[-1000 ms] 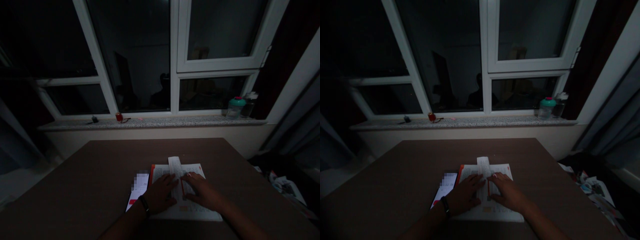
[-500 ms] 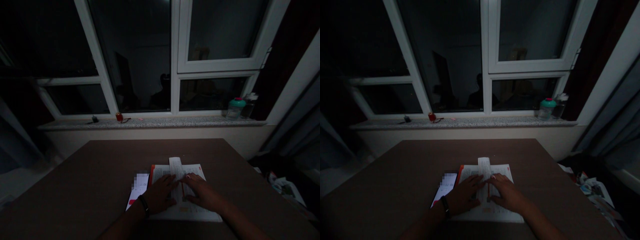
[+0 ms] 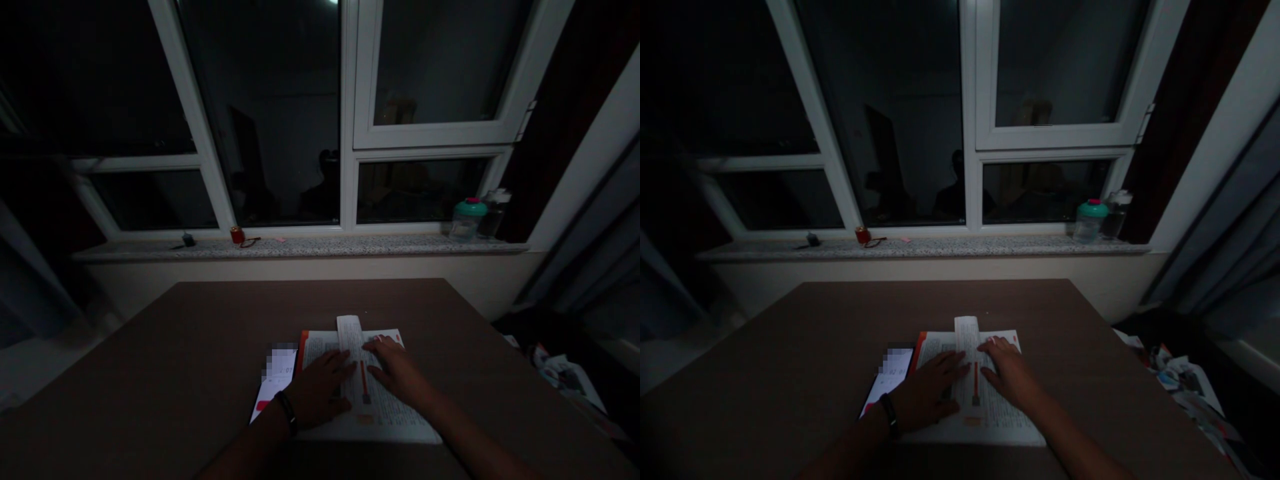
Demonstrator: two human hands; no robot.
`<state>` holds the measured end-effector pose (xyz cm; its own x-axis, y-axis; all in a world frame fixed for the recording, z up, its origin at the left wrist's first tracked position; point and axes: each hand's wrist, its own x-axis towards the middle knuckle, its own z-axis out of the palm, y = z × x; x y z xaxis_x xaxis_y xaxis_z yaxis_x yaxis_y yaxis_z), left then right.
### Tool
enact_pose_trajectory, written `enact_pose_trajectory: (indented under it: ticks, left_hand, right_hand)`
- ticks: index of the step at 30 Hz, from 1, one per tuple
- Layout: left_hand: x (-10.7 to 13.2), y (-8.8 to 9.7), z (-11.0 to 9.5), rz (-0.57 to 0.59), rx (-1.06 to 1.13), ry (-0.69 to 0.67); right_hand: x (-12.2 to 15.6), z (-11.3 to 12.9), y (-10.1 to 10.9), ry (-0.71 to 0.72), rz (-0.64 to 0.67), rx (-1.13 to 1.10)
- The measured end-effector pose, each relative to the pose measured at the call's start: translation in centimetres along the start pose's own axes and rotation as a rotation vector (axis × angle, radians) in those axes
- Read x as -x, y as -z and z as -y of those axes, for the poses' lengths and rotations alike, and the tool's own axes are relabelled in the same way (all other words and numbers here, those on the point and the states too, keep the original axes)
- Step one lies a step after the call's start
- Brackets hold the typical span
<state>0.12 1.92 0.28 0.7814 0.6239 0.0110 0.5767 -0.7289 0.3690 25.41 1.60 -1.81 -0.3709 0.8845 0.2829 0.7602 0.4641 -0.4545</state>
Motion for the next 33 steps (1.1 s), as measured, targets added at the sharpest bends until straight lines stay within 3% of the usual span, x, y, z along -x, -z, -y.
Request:
enact_pose_trajectory:
  ticks: [7, 20, 33]
  left_hand:
    - [0.0, -0.5, 0.3, -0.006, -0.039, -0.024]
    - [0.0, 0.2, -0.5, 0.001, -0.059, -0.007]
    - [-0.2, -0.4, 0.0, -0.002, -0.049, -0.008]
  right_hand:
    - [0.0, -0.2, -0.3, -0.012, -0.018, -0.007]
    - [0.9, 0.4, 0.6, -0.007, 0.077, -0.025]
    - [-0.5, -0.8, -0.9, -0.048, -0.074, 0.034]
